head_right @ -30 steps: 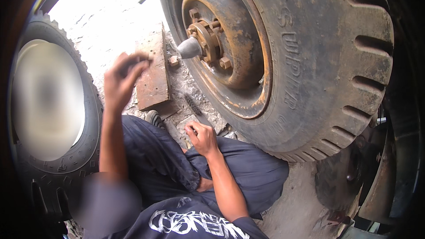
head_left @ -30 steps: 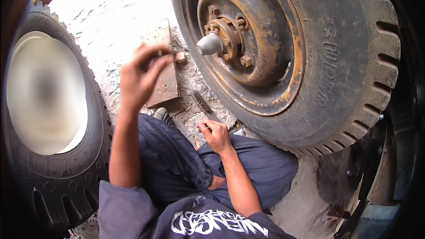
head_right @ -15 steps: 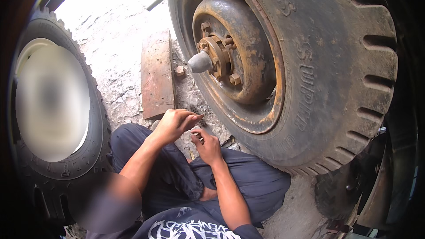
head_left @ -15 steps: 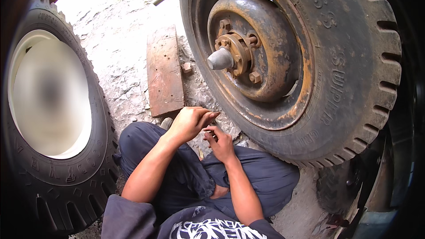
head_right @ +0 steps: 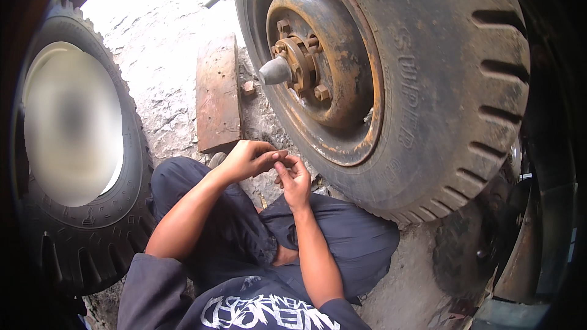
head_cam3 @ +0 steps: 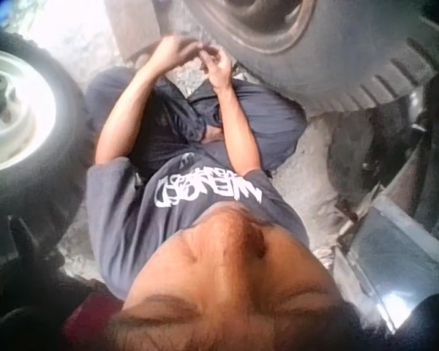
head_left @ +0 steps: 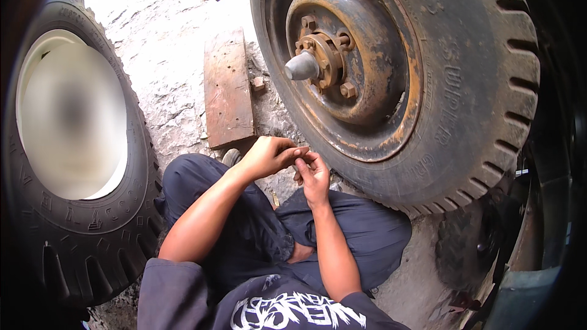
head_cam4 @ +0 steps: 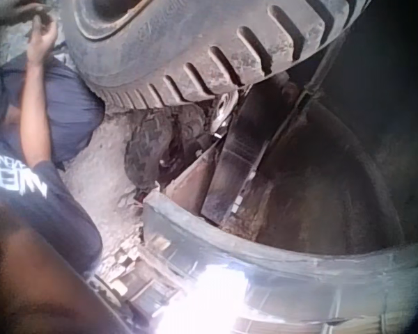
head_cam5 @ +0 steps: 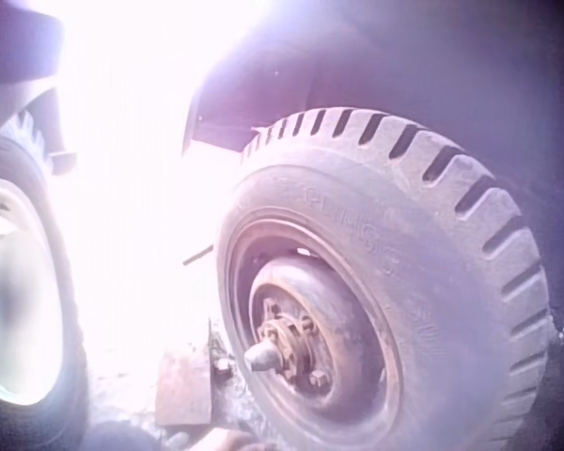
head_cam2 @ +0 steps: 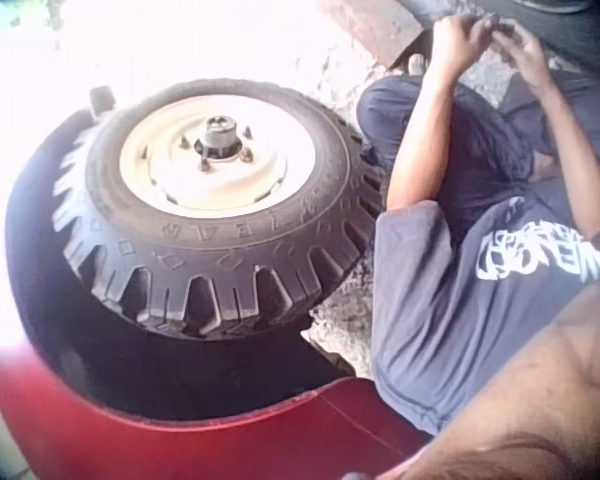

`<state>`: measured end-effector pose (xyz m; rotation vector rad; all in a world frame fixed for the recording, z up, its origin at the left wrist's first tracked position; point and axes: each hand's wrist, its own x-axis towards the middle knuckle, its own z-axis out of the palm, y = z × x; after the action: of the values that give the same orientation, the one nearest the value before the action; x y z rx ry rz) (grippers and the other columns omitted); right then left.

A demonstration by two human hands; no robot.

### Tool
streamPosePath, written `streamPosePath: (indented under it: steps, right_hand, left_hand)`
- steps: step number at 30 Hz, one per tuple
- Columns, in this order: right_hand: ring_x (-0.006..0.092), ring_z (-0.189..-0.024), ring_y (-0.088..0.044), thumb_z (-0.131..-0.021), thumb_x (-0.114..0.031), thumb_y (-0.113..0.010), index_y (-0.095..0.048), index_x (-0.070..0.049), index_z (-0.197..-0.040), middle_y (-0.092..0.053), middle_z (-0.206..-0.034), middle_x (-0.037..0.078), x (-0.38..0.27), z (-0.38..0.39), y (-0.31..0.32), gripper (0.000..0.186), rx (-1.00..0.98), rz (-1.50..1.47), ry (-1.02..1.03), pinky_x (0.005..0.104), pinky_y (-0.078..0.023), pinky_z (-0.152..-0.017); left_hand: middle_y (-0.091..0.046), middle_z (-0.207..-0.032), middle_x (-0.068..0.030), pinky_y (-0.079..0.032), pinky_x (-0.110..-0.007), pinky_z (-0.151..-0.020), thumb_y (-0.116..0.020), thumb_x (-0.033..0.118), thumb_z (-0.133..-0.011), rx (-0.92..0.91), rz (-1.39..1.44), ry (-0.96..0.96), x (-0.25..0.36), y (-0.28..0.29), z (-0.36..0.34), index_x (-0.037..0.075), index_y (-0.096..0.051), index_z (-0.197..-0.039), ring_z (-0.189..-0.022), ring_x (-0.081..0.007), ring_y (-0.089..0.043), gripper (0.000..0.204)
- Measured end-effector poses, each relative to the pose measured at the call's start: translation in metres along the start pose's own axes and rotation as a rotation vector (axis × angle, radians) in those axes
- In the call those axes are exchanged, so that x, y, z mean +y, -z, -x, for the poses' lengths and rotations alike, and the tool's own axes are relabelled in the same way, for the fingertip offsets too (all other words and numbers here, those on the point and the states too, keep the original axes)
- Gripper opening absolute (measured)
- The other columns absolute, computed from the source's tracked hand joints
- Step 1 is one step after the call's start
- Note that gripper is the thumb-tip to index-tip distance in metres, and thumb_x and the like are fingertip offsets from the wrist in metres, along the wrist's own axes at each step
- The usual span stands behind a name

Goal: The person sits on the ground and repeatedly inserts small metal cotter pins into the holes of a vehicle wheel hub. They handle each pin individually, aligning and pushing it into place on the hub's central nut area.

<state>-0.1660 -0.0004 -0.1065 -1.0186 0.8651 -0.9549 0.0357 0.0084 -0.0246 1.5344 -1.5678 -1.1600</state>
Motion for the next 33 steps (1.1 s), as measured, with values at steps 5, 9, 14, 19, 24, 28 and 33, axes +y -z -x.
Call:
streamPosePath:
  steps: [5,9,14,19,24,28,33]
  right_hand:
    - [0.0054,-0.069,-0.059,-0.103,-0.017,-0.082,-0.065,-0.006,-0.116,-0.067,-0.091,0.000,-0.005,-0.001,-0.002,0.024,0.057,-0.181,0.035,0.0225,-0.043,-0.058]
    - [0.0050,-0.069,-0.058,-0.101,-0.018,-0.084,-0.065,-0.007,-0.113,-0.066,-0.087,-0.002,-0.014,-0.003,-0.004,0.024,0.115,-0.258,0.075,0.0222,-0.043,-0.058]
    - [0.0037,-0.074,-0.058,-0.101,-0.024,-0.084,-0.067,-0.008,-0.119,-0.068,-0.093,-0.003,-0.016,0.000,-0.004,0.029,0.112,-0.182,0.044,0.0204,-0.046,-0.067]
    - [0.0033,-0.079,-0.060,-0.099,-0.020,-0.087,-0.072,-0.003,-0.130,-0.073,-0.101,-0.003,-0.006,-0.004,0.003,0.039,0.043,-0.219,0.041,0.0216,-0.046,-0.070]
    - [0.0028,-0.081,-0.060,-0.100,-0.022,-0.085,-0.072,-0.004,-0.133,-0.074,-0.101,-0.003,-0.013,-0.004,0.004,0.039,0.037,-0.191,0.028,0.0205,-0.046,-0.070]
    - [0.0031,-0.081,-0.060,-0.101,-0.022,-0.084,-0.075,-0.004,-0.126,-0.075,-0.101,-0.002,-0.016,-0.004,0.003,0.032,0.040,-0.167,0.004,0.0205,-0.047,-0.072]
    - [0.0047,-0.085,-0.063,-0.099,-0.015,-0.084,-0.080,-0.006,-0.115,-0.077,-0.101,-0.002,-0.005,-0.004,0.007,0.019,0.025,-0.121,0.072,0.0229,-0.049,-0.076]
  left_hand:
    - [-0.077,-0.080,-0.0152,-0.057,-0.037,-0.069,-0.076,0.034,-0.104,0.009,0.050,-0.032,-0.006,-0.011,0.002,0.000,-0.078,-0.109,-0.069,-0.0185,-0.072,0.035]
    - [-0.082,-0.085,-0.0073,-0.060,-0.033,-0.072,-0.083,0.028,-0.100,-0.120,0.169,0.019,-0.012,-0.004,0.003,0.001,-0.080,-0.108,-0.077,-0.0125,-0.076,0.029]
    - [-0.084,-0.101,-0.0098,-0.066,-0.032,-0.083,-0.076,0.020,-0.105,-0.213,0.240,0.138,-0.009,-0.003,0.005,-0.002,-0.080,-0.118,-0.093,-0.0154,-0.081,0.025]
    - [-0.084,-0.106,-0.0105,-0.064,-0.036,-0.093,-0.070,0.025,-0.110,-0.341,0.272,0.119,-0.021,-0.005,0.003,-0.002,-0.077,-0.127,-0.102,-0.0192,-0.080,0.033]
    - [-0.084,-0.108,-0.0073,-0.060,-0.035,-0.097,-0.069,0.028,-0.110,-0.390,0.159,0.053,-0.019,0.001,0.002,0.001,-0.078,-0.131,-0.102,-0.0154,-0.077,0.034]
    - [-0.083,-0.114,-0.0076,-0.060,-0.034,-0.096,-0.070,0.019,-0.108,-0.410,0.098,0.082,-0.017,0.003,0.000,0.000,-0.076,-0.132,-0.101,-0.0147,-0.077,0.032]
    - [-0.082,-0.123,-0.0123,-0.062,-0.037,-0.103,-0.072,0.010,-0.106,-0.574,0.257,0.147,-0.014,0.005,0.002,-0.004,-0.072,-0.136,-0.114,-0.0207,-0.079,0.034]
